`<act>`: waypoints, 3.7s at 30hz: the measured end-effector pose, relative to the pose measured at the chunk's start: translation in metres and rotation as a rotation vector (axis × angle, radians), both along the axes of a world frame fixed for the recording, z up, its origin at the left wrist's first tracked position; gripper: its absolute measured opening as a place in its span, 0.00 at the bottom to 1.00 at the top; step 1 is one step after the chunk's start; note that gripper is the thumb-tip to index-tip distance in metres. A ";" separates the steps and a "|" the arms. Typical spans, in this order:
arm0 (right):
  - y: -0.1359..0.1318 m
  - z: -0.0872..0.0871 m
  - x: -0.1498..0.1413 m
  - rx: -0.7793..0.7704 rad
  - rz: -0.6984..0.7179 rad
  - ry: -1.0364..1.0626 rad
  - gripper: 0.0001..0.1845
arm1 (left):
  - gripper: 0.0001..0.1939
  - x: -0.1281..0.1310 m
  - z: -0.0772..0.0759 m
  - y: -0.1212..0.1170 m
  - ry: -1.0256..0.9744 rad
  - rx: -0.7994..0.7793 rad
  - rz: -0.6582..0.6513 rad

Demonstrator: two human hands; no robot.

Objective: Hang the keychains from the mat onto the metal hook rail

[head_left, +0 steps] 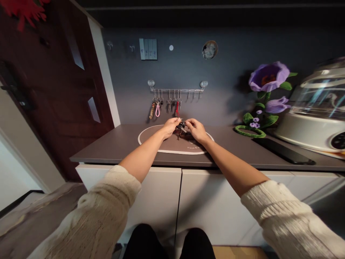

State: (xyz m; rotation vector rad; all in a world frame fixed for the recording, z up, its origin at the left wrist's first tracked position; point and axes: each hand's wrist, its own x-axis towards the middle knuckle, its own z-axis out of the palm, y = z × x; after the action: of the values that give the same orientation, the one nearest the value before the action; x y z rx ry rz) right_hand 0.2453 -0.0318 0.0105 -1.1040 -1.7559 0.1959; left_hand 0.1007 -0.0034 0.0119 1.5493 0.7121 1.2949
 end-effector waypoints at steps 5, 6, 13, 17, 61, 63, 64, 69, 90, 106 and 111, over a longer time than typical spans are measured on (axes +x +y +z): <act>0.000 0.000 -0.002 0.014 0.057 0.019 0.12 | 0.16 -0.001 0.001 -0.002 -0.004 0.018 -0.021; 0.000 0.000 -0.002 0.011 0.063 0.030 0.12 | 0.16 -0.001 0.001 -0.002 -0.004 0.017 -0.022; -0.003 0.000 -0.004 -0.061 0.165 0.116 0.13 | 0.15 -0.001 0.002 -0.003 -0.019 0.027 -0.005; -0.002 0.001 -0.004 -0.061 0.181 0.127 0.13 | 0.15 -0.001 0.001 -0.003 0.022 0.062 0.009; 0.087 0.104 0.013 -0.058 -0.141 0.330 0.05 | 0.07 0.010 -0.024 0.012 0.483 0.255 0.443; 0.089 0.105 0.008 -0.103 -0.128 0.410 0.05 | 0.07 0.010 -0.025 0.014 0.474 0.241 0.443; 0.090 0.105 0.005 -0.125 -0.117 0.456 0.06 | 0.08 0.010 -0.025 0.015 0.467 0.234 0.444; 0.092 0.106 -0.002 -0.188 -0.093 0.612 0.08 | 0.08 0.010 -0.028 0.020 0.440 0.207 0.425; 0.119 0.083 0.001 -0.237 -0.120 0.751 0.08 | 0.09 0.009 -0.026 0.018 0.419 0.184 0.422; 0.083 0.039 0.016 -0.115 -0.243 0.295 0.12 | 0.09 0.005 -0.026 0.015 0.477 0.223 0.449; 0.048 0.018 0.017 -0.158 -0.158 0.232 0.12 | 0.08 0.003 -0.025 0.008 0.487 0.233 0.448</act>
State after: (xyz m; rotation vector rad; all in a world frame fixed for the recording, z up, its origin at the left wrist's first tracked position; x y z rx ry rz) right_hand 0.2621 0.0166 0.0281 -1.2747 -1.4600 0.3553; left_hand 0.1039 0.0050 -0.0127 2.0034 1.3117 1.3638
